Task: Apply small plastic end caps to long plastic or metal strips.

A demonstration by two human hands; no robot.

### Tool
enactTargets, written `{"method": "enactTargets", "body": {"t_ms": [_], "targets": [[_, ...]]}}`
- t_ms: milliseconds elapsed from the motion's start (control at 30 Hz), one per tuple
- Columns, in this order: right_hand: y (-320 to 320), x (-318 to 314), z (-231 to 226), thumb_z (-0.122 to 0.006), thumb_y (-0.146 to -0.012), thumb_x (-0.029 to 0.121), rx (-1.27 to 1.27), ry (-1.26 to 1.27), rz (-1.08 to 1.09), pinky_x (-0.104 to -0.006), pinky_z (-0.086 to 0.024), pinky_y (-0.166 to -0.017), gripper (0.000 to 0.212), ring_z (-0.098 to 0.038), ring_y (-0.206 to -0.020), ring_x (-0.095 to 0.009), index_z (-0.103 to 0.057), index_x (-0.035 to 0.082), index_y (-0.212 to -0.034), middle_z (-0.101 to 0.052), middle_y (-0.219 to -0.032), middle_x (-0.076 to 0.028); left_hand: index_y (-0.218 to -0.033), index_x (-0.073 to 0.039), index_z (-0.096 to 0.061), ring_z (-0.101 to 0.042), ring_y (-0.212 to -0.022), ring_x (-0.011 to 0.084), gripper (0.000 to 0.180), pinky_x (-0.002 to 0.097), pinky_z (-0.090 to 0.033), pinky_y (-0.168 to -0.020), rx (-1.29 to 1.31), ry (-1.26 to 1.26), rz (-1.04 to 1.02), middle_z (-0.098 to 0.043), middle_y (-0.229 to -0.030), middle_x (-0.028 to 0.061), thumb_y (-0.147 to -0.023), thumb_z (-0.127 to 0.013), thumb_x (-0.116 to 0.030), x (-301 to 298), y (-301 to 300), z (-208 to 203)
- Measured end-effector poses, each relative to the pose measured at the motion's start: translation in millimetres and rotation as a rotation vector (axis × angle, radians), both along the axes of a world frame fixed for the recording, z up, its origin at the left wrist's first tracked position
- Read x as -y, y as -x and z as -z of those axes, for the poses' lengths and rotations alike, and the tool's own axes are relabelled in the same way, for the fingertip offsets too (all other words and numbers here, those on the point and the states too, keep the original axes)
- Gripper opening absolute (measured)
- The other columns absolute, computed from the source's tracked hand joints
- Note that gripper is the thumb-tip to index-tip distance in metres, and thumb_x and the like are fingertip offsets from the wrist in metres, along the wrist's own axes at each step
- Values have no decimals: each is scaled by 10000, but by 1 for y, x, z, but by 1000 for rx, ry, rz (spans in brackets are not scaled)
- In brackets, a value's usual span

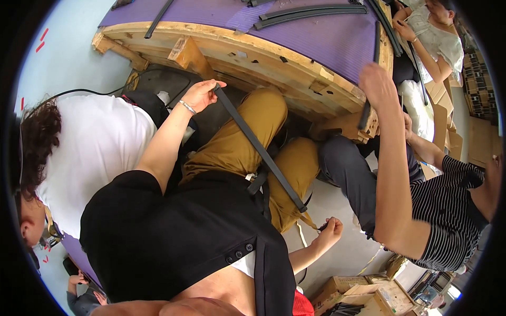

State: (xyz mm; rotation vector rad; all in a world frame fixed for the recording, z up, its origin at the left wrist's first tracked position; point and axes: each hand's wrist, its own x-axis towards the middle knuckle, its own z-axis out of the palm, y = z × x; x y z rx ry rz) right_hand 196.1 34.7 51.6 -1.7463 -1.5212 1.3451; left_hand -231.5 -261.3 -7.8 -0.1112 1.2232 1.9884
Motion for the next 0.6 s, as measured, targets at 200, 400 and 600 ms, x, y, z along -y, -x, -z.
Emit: {"method": "enactTargets", "body": {"t_ms": [200,400,600], "targets": [[-17,6,3,-527,-836,97,-15,-7,64,-197,-323,-476,72,-405,-531,-58,-511,39,-796,-544,-692,-16,-1014,-24,-595,-505,-655,76,193,225,-439,-633,-73,4,141,-548,-770,-6,-873,-530,-137,-18,-1,-8],[-25,3,10,-530,-836,101,-18,-4,44,-200,-326,-478,75,-408,-536,-59,-511,34,-808,-544,-702,-18,-992,-8,-586,-519,-580,78,164,215,-458,-553,-260,241,123,-540,-740,10,-866,-487,-44,-20,-2,0],[-21,5,8,-528,-837,108,-6,0,31,-200,-324,-478,80,-409,-536,-59,-510,34,-811,-546,-703,-22,-1013,-5,-577,-524,-599,82,174,218,-471,-575,-262,324,132,-538,-759,23,-875,-480,-49,-17,-3,4]]}}
